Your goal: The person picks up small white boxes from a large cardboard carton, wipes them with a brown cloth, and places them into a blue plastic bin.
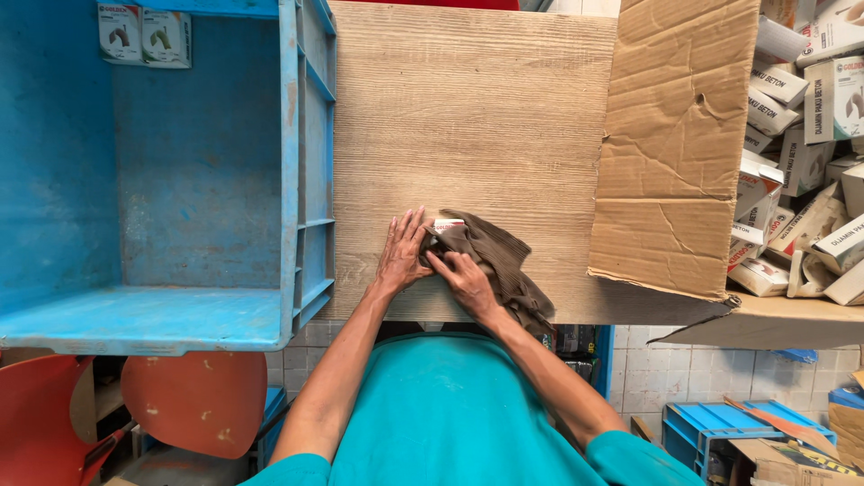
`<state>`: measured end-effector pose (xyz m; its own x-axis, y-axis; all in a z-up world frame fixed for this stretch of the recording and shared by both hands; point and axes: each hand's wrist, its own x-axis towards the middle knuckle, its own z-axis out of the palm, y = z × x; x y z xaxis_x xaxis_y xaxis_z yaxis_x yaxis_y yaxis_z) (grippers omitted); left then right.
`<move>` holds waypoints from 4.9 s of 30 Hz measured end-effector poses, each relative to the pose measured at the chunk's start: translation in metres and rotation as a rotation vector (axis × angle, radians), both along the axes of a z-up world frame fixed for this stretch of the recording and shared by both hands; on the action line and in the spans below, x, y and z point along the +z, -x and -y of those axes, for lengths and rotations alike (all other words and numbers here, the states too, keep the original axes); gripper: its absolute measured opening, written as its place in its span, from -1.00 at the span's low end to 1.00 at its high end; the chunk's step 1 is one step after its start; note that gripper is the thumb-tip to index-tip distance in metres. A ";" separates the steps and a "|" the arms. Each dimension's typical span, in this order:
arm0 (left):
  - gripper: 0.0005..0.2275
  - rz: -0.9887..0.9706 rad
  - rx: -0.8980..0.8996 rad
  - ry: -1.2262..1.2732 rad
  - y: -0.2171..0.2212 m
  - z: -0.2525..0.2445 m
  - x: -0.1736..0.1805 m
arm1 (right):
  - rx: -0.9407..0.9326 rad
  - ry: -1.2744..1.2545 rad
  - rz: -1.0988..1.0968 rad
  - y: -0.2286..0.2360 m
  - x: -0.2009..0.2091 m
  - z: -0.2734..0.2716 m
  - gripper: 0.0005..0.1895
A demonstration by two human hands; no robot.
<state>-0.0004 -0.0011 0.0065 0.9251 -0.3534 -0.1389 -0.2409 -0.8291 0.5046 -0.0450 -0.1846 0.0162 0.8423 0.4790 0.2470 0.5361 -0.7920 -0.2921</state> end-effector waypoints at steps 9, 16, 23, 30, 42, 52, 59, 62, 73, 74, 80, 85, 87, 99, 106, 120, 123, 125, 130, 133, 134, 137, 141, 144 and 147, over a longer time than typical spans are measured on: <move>-0.02 -0.037 0.003 0.003 -0.002 0.002 0.002 | -0.136 -0.033 -0.029 -0.011 -0.031 -0.010 -0.53; 0.00 -0.008 -0.032 -0.040 -0.001 0.003 0.005 | -0.277 0.001 -0.092 -0.022 -0.037 0.058 -0.45; 0.03 0.009 -0.130 -0.139 -0.004 0.009 0.010 | -0.087 0.215 -0.158 -0.047 0.021 0.035 -0.10; 0.02 0.027 -0.152 -0.112 -0.004 0.008 0.000 | 0.010 0.155 -0.290 -0.056 -0.012 0.039 0.30; -0.03 0.116 -0.115 0.034 0.003 0.017 0.032 | -0.314 -0.496 -0.668 -0.027 0.080 0.040 -0.17; -0.05 0.072 0.045 0.306 0.003 0.026 0.125 | -0.365 -1.028 -1.103 -0.047 0.123 0.054 -0.31; -0.13 0.088 0.089 0.366 -0.003 -0.010 0.235 | -0.100 -1.207 -1.098 -0.066 0.227 0.033 -0.29; -0.17 0.107 0.144 0.416 -0.006 -0.043 0.283 | 0.020 -1.279 -1.046 -0.078 0.254 -0.005 -0.23; -0.23 0.371 0.228 0.400 -0.077 -0.293 0.269 | 0.052 -1.012 -0.914 -0.156 0.286 -0.274 -0.03; -0.24 0.313 0.279 0.447 -0.089 -0.314 0.259 | 0.048 -0.945 -0.911 -0.170 0.278 -0.296 0.03; -0.28 0.165 0.375 0.466 -0.171 -0.392 0.168 | -0.090 -0.513 -0.816 -0.258 0.187 -0.395 -0.06; -0.36 0.101 0.422 0.509 -0.242 -0.416 0.076 | -0.288 -0.321 -0.903 -0.329 0.063 -0.434 -0.24; -0.40 0.086 0.460 0.527 -0.263 -0.419 0.051 | -0.351 -0.224 -0.876 -0.348 0.035 -0.448 -0.23; -0.29 0.454 0.419 -0.139 -0.300 -0.434 -0.005 | -0.341 -0.106 -0.458 -0.379 -0.004 -0.473 -0.18; -0.48 0.602 0.266 -0.215 -0.320 -0.452 0.006 | -0.225 0.031 -0.224 -0.379 -0.015 -0.481 -0.23; -0.47 0.516 0.302 0.030 -0.278 -0.411 0.040 | -0.127 0.139 -0.390 -0.361 0.079 -0.442 -0.20; -0.82 0.820 0.449 0.094 -0.274 -0.368 0.128 | -0.092 -0.024 -0.121 -0.336 0.149 -0.420 -0.48; -0.82 0.889 0.412 0.172 -0.263 -0.340 0.160 | -0.119 -0.105 -0.050 -0.315 0.184 -0.385 -0.55; -0.77 0.982 0.197 0.367 -0.226 -0.223 0.252 | -0.246 -0.344 0.053 -0.245 0.277 -0.249 -0.65; -0.75 0.905 -0.091 0.482 -0.195 -0.131 0.294 | -0.324 -0.516 0.062 -0.193 0.309 -0.149 -0.70; -0.73 0.857 -0.157 0.462 -0.186 -0.098 0.298 | -0.369 -0.525 0.077 -0.180 0.312 -0.115 -0.70; -0.69 0.799 -0.272 0.437 -0.157 0.004 0.305 | -0.467 -0.523 0.107 -0.136 0.323 -0.010 -0.68; -0.69 0.757 -0.420 0.454 -0.134 0.137 0.299 | -0.623 -0.554 0.055 -0.081 0.336 0.106 -0.70; -0.71 0.697 -0.517 0.565 -0.122 0.210 0.309 | -0.782 -0.506 0.074 -0.050 0.347 0.171 -0.70; -0.69 0.673 -0.567 0.600 -0.118 0.267 0.311 | -0.897 -0.454 0.064 -0.032 0.335 0.226 -0.66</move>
